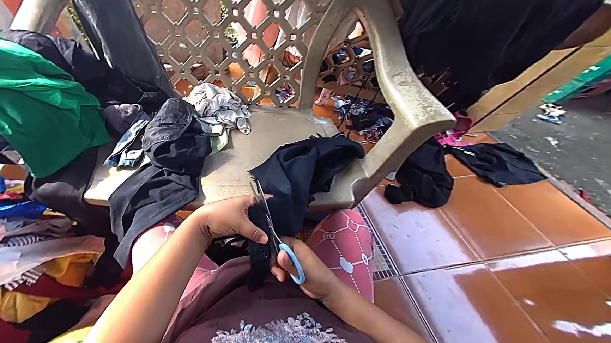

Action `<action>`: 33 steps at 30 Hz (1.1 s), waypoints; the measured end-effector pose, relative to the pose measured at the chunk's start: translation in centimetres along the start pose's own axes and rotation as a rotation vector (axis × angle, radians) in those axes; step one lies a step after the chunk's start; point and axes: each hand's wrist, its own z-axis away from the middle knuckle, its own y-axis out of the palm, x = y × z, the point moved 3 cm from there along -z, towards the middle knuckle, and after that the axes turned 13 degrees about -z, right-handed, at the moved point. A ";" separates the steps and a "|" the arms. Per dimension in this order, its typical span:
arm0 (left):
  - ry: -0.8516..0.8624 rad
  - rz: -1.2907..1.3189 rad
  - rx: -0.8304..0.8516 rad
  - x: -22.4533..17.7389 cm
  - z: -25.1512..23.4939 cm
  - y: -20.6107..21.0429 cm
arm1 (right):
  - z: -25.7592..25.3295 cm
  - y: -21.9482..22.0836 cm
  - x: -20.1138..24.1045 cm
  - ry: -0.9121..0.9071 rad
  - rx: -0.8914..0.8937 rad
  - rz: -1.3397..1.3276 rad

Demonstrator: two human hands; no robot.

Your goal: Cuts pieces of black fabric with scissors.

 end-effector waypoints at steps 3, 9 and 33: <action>-0.039 0.002 -0.011 0.2 -0.4 0.0 | -0.2 0.0 0.2 -0.008 -0.020 0.036; -0.070 0.069 -0.049 0.7 -1.2 -0.9 | -1.1 -0.3 0.2 -0.022 -0.053 0.036; -0.436 -0.352 -0.849 -1.4 3.8 -7.7 | -9.3 -9.6 2.1 -0.218 -0.602 0.523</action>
